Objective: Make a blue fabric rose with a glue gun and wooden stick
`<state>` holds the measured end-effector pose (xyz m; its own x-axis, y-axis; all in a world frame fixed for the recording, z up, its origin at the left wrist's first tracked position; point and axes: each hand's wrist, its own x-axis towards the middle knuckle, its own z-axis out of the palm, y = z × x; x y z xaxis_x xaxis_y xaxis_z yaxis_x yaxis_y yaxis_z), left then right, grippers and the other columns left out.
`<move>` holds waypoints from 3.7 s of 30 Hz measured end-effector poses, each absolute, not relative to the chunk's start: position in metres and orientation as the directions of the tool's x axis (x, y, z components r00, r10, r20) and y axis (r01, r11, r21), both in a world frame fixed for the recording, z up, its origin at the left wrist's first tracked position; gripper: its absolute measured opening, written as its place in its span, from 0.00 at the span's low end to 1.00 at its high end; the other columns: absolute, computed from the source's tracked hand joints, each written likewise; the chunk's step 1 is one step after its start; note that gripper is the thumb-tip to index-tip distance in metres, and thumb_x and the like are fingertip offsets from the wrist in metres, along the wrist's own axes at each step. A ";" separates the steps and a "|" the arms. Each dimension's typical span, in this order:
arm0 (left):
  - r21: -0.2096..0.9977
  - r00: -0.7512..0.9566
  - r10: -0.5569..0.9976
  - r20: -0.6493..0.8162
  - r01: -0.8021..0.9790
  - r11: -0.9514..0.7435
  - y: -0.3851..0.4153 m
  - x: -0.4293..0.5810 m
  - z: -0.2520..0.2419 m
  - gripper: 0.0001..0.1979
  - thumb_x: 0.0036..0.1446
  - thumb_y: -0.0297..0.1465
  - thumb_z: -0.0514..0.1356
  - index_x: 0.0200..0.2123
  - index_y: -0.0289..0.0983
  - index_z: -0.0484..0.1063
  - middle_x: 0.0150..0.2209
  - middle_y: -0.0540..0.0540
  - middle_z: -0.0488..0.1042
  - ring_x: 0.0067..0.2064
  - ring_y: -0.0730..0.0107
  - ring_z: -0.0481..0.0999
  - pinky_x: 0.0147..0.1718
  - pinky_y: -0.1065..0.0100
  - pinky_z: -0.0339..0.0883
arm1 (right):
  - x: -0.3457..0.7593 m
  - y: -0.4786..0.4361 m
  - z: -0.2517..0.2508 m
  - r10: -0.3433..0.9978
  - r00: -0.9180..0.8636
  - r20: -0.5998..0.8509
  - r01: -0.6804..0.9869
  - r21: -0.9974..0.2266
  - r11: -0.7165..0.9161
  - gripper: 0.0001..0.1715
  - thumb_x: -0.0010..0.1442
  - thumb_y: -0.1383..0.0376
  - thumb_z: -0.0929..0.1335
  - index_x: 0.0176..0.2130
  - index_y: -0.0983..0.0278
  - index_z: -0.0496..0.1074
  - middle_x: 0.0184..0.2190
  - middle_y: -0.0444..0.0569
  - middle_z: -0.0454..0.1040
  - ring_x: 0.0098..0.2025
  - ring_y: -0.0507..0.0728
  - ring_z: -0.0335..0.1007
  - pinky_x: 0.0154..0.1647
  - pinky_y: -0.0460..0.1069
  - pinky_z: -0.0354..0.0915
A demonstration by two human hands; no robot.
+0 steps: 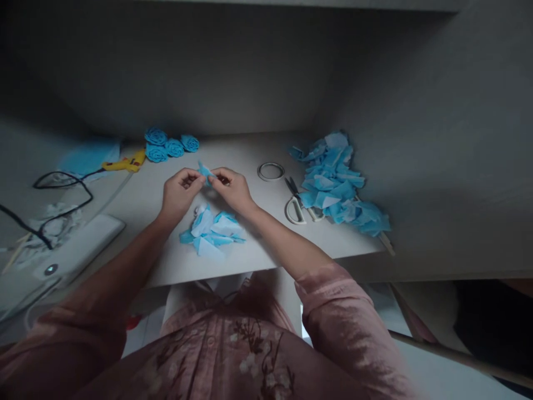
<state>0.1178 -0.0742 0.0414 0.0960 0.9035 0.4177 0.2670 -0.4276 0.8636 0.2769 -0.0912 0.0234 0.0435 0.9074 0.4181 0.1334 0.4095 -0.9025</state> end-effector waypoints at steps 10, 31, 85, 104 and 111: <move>0.879 0.077 0.925 0.373 0.289 -0.379 -0.073 0.117 0.040 0.02 0.52 0.28 0.64 0.28 0.38 0.74 0.25 0.53 0.74 0.27 0.73 0.70 0.29 0.72 0.62 | 0.278 -0.089 0.018 0.854 0.014 0.521 0.309 -0.814 0.491 0.12 0.62 0.56 0.70 0.37 0.62 0.80 0.36 0.48 0.80 0.40 0.56 0.74 0.46 0.51 0.69; 0.822 0.132 0.906 0.401 0.385 -0.420 -0.070 0.114 0.037 0.04 0.49 0.27 0.60 0.28 0.37 0.76 0.24 0.53 0.74 0.26 0.74 0.67 0.29 0.71 0.60 | 0.278 -0.086 0.013 0.875 0.016 0.485 0.377 -0.813 0.444 0.09 0.60 0.61 0.69 0.36 0.62 0.78 0.33 0.45 0.78 0.38 0.55 0.72 0.44 0.49 0.67; 0.938 0.046 0.944 0.327 0.104 -0.330 -0.050 0.101 0.035 0.05 0.52 0.33 0.62 0.29 0.38 0.76 0.23 0.50 0.73 0.27 0.72 0.70 0.28 0.70 0.63 | 0.297 -0.086 0.038 0.952 0.019 0.306 0.092 -0.948 0.303 0.24 0.55 0.43 0.73 0.31 0.61 0.72 0.25 0.41 0.65 0.28 0.51 0.59 0.31 0.47 0.58; 0.964 0.182 0.953 0.243 -0.156 -0.216 -0.052 0.106 0.029 0.21 0.41 0.46 0.74 0.29 0.36 0.76 0.26 0.50 0.74 0.28 0.72 0.69 0.29 0.69 0.64 | 0.298 -0.087 0.034 0.989 -0.116 0.089 -0.103 -0.992 0.077 0.19 0.47 0.51 0.76 0.30 0.62 0.74 0.23 0.40 0.66 0.26 0.49 0.59 0.21 0.44 0.51; 0.951 0.181 0.942 0.283 -0.185 -0.250 -0.059 0.110 0.028 0.18 0.46 0.43 0.74 0.32 0.36 0.77 0.28 0.50 0.77 0.29 0.72 0.72 0.30 0.71 0.68 | 0.296 -0.086 0.030 0.986 -0.155 0.058 -0.259 -0.966 0.016 0.26 0.50 0.45 0.77 0.36 0.62 0.75 0.26 0.41 0.65 0.28 0.50 0.61 0.20 0.44 0.56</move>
